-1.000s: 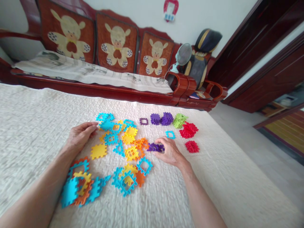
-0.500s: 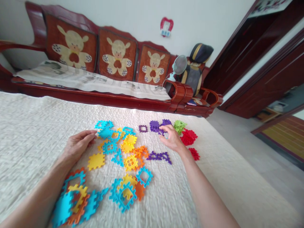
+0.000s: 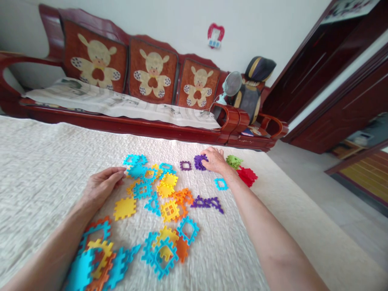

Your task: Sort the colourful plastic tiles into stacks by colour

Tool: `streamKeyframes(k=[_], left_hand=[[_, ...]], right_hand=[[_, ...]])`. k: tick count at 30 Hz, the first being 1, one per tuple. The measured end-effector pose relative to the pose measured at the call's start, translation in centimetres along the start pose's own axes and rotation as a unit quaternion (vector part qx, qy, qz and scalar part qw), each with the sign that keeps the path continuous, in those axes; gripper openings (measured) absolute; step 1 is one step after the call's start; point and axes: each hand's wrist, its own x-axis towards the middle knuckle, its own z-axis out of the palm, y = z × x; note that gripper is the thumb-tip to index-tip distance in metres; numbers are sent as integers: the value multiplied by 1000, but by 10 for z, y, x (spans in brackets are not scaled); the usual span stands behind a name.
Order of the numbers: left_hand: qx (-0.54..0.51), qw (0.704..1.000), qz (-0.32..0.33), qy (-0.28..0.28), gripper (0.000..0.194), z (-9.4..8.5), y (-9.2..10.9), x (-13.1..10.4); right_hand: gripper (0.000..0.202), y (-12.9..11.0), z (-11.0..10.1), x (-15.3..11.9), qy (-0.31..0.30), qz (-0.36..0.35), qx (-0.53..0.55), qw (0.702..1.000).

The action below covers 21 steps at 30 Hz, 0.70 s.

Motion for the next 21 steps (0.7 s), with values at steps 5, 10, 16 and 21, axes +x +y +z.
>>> streamKeyframes(k=[5, 10, 16, 21], left_hand=[[0, 1000, -8, 2, 51, 0, 0, -1], [-1, 1000, -6, 0, 51, -1, -3, 1], [-2, 1000, -9, -4, 55, 0, 1, -1], [-7, 1000, -7, -6, 58, 1, 4, -3]], right_hand=[[30, 6, -4, 0, 1, 9, 21, 1000], [28, 2, -4, 5, -20, -17, 1, 1000], [36, 1, -1, 11, -35, -11, -1, 999], [40, 2, -11, -21, 115, -64, 66, 989]])
